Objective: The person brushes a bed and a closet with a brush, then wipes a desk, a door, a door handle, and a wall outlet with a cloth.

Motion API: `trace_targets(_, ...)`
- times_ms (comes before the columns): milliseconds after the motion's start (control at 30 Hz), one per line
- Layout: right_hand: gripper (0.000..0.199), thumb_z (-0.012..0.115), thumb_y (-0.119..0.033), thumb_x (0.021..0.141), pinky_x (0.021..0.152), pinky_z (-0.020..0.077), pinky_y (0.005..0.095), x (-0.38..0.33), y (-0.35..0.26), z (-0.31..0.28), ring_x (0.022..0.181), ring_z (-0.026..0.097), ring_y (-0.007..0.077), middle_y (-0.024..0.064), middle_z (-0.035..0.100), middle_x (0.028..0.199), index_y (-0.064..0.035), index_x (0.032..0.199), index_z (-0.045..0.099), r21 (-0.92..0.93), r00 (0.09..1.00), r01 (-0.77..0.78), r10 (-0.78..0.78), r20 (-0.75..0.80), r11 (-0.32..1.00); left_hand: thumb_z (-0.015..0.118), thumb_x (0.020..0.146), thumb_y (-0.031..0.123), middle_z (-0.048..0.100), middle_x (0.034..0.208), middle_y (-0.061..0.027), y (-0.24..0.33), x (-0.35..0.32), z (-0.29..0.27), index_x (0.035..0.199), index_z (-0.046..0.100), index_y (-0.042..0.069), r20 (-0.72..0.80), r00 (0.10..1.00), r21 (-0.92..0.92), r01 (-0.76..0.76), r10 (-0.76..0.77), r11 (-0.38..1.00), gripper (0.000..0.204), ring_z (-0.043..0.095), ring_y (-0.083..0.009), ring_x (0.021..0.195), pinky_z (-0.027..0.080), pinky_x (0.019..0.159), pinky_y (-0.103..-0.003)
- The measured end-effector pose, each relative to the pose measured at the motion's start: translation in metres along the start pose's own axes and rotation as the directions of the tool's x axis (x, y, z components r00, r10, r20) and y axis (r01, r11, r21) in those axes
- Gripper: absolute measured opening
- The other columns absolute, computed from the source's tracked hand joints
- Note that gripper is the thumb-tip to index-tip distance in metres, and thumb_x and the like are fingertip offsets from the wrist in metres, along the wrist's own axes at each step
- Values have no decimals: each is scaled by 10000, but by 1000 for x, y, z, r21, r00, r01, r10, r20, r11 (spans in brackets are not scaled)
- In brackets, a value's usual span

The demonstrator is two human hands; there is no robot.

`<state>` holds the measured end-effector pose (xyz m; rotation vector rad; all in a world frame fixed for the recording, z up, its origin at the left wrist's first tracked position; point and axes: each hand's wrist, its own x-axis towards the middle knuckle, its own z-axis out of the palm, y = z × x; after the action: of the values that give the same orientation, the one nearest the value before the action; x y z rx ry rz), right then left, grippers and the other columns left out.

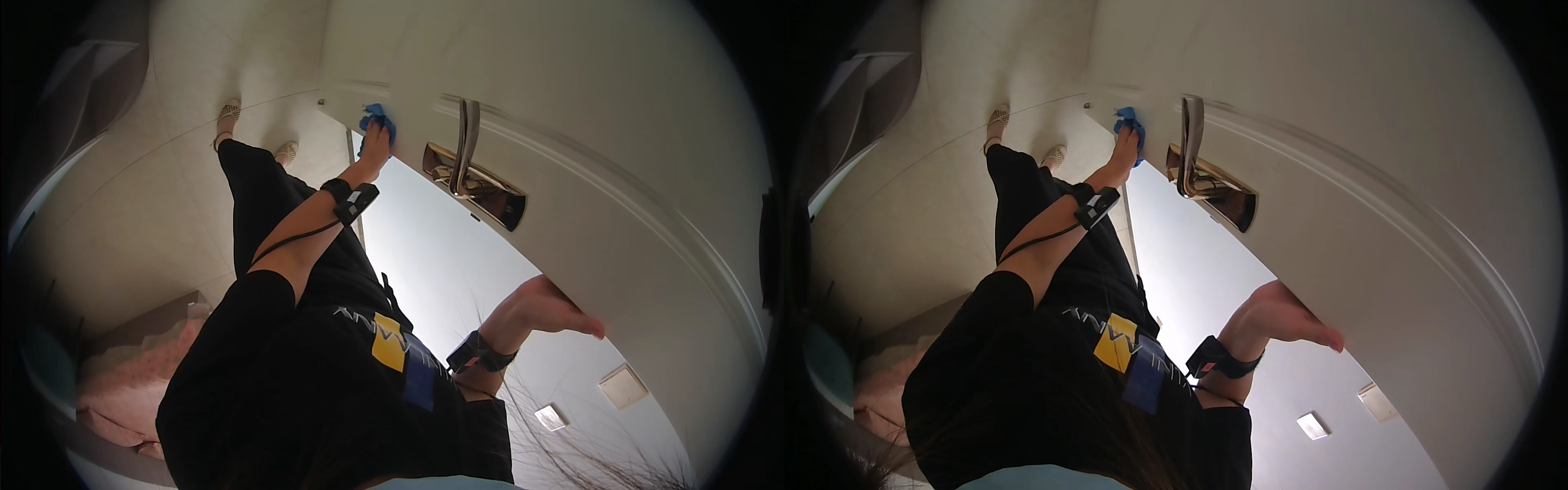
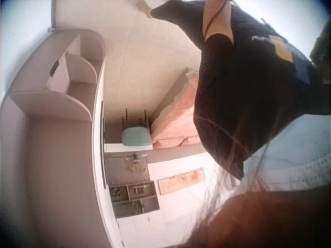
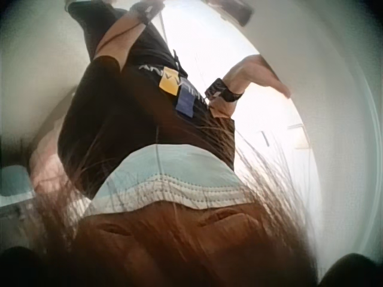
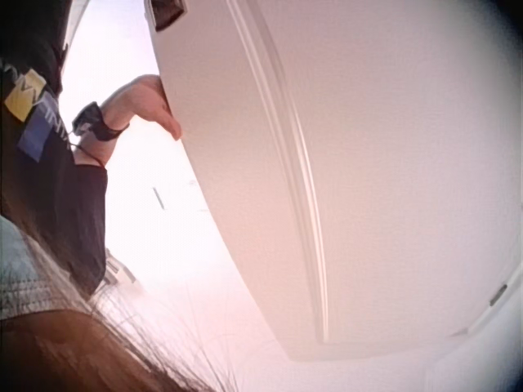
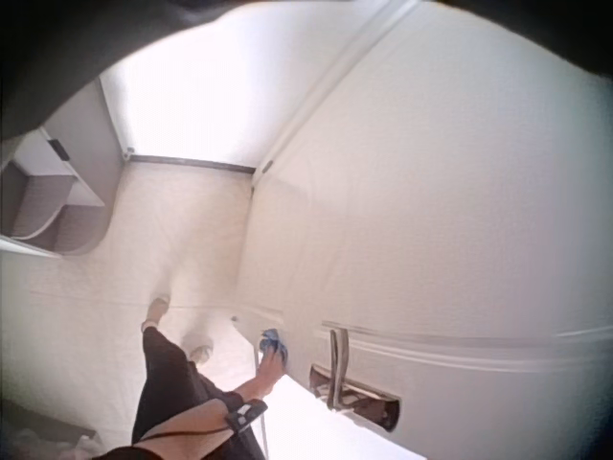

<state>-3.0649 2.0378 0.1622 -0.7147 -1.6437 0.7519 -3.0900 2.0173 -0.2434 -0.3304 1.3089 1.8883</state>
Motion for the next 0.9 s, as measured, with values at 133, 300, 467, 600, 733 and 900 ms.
trace_targets(133,818,290,-727,798,935,415,326,0,5,-6,1095,471,170,53,456,1204,-32,1202,436,-28,1000,8,-7,21,1000,341,928,226,271,1380,-263,-3,-36,22,1252,368,-98,-75,987,280,-114,140,953,459,251,-382,1284,180,1077,-385)
trace_targets(300,814,282,-722,805,929,417,320,1,2,-5,1102,464,172,56,452,1209,-30,1209,430,-15,1000,-1,1,-5,1000,362,934,211,197,1418,-232,70,-138,63,1323,266,-79,83,968,-32,-233,235,972,494,206,-342,1312,154,1082,-368)
trace_targets(467,809,285,-717,809,946,399,322,2,1,-4,1102,463,173,63,459,1210,-28,1202,444,-3,998,-26,26,51,1000,367,910,182,217,1417,-203,85,-143,64,1338,267,-48,73,989,-132,-115,126,985,496,214,-338,1306,158,1077,-355)
trace_targets(600,808,289,-718,807,950,392,321,-1,-3,6,1096,470,174,64,469,1201,-27,1193,452,0,999,-30,30,36,1000,389,859,139,266,1386,-223,48,-81,43,1282,349,-48,-42,979,-10,-200,200,980,465,289,-374,1238,222,1039,-381)
trace_targets(733,815,299,-726,798,944,395,322,1,1,-5,1093,471,176,64,477,1190,-26,1182,459,-21,999,-18,19,35,1000,402,856,140,343,1344,-235,46,-46,26,1243,419,-37,22,957,146,-289,289,946,426,338,-387,1211,235,1033,-393)
trace_targets(900,826,294,-724,798,948,391,323,-1,-1,0,1102,464,177,65,474,1201,-19,1197,452,-17,999,-39,39,-2,999,425,857,115,348,1356,-238,78,-23,29,1249,422,-47,148,922,162,-380,359,911,424,276,-361,1291,169,1076,-400)
